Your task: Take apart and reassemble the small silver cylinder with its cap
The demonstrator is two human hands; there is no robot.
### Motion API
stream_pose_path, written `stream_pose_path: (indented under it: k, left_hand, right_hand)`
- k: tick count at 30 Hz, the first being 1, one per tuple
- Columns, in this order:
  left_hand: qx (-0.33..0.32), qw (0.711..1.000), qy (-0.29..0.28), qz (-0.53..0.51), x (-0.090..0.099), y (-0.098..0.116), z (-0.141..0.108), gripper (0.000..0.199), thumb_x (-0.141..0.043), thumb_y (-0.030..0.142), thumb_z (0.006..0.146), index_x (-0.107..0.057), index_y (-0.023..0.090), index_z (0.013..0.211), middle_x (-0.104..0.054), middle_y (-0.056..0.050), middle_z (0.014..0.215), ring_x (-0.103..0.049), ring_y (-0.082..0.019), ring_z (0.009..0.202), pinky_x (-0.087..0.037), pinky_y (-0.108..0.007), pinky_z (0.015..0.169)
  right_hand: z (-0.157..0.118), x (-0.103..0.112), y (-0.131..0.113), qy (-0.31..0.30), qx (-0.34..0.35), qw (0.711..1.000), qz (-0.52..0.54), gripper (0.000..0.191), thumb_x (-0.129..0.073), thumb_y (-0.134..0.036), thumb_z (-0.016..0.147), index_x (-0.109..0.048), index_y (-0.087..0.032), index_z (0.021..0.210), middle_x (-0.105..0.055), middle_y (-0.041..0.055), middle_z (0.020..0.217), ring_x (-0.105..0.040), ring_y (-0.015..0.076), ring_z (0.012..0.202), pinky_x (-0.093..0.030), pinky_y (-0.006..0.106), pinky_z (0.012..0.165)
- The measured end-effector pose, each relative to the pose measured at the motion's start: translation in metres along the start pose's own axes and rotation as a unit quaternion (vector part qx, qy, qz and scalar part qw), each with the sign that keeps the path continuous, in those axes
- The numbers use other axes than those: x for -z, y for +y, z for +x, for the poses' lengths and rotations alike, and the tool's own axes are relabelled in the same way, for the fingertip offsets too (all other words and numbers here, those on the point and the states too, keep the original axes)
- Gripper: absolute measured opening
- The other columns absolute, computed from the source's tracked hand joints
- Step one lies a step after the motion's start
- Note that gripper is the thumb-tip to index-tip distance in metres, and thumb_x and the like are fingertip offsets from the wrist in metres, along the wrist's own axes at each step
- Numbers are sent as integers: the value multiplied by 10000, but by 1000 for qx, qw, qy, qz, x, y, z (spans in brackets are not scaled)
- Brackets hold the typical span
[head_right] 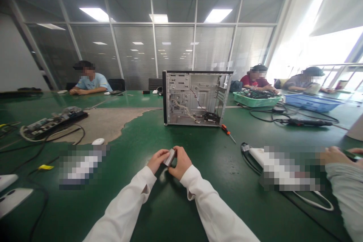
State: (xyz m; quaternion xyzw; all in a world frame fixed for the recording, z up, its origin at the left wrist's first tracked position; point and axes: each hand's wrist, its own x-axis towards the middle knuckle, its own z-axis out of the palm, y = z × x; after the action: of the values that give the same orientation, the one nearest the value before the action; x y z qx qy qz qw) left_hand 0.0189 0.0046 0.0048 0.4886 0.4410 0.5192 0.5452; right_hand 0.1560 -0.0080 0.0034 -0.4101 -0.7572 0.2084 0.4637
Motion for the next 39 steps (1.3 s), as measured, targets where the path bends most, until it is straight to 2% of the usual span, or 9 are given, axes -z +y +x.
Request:
stream_pose_path:
  k: [4, 8, 14, 20, 23, 30, 35, 39]
  left_hand:
    - [-36, 999, -16, 16, -6, -1, -4, 285, -695, 275, 494, -558, 139, 703, -588, -19, 674, -530, -136, 662, -389, -241, 643]
    - [-43, 998, 9, 34, -6, -3, -5, 375, -725, 231, 438, -515, 142, 736, -576, -14, 658, -537, -133, 629, -406, -251, 613]
    - [-10, 999, 23, 19, 0, 0, -3, 394, -716, 305, 463, -508, 126, 746, -583, -19, 609, -553, -129, 563, -413, -252, 573]
    - [67, 995, -11, -73, 5, -4, 2, 449, -698, 363, 496, -473, 137, 812, -614, -50, 657, -592, -180, 514, -436, -277, 490]
    - [84, 990, -17, -111, 5, -5, 2, 429, -689, 341, 522, -465, 139, 827, -620, -53, 658, -598, -187, 515, -442, -274, 477]
    - [111, 978, -20, -178, 1, 3, -4, 321, -642, 274, 594, -493, 121, 834, -620, -53, 630, -598, -177, 537, -463, -291, 521]
    - [128, 972, -59, -187, 2, 5, -7, 324, -587, 295, 649, -497, 98, 891, -625, -80, 631, -600, -188, 543, -452, -288, 513]
    - [123, 970, -85, -190, 3, 3, -6, 348, -565, 308, 658, -472, 103, 924, -629, -92, 666, -607, -207, 577, -449, -301, 519]
  right_hand:
    - [-3, -1, -2, -17, 46, 997, -57, 567, -565, -140, 492, -378, -171, 1026, -428, 69, 920, -438, 200, 843, -386, 337, 757]
    - [-3, -1, -1, -29, 39, 997, -63, 573, -569, -142, 494, -369, -186, 1029, -421, 62, 924, -435, 198, 843, -390, 336, 746]
    - [1, 3, 1, -84, 4, 996, 9, 712, -658, -200, 466, -314, -199, 1089, -393, 68, 1013, -439, 189, 873, -415, 327, 710]
    - [2, 6, 2, -133, -69, 982, 118, 775, -689, -185, 463, -272, -244, 1114, -374, 67, 1069, -465, 169, 847, -420, 274, 599]
    - [3, 4, 2, -136, -91, 973, 163, 759, -685, -159, 472, -267, -253, 1099, -370, 66, 1080, -474, 154, 836, -417, 248, 576]
    - [3, 0, 6, -138, -92, 960, 226, 720, -672, -131, 487, -278, -265, 1074, -384, 61, 1078, -471, 137, 827, -419, 208, 537]
    - [3, -1, 3, -130, -98, 951, 262, 673, -669, -153, 502, -290, -251, 1050, -386, 69, 1071, -466, 155, 873, -442, 218, 550]
    - [2, -1, 2, -116, -84, 961, 237, 642, -672, -169, 497, -312, -235, 1024, -412, 64, 1046, -461, 168, 901, -460, 252, 597]
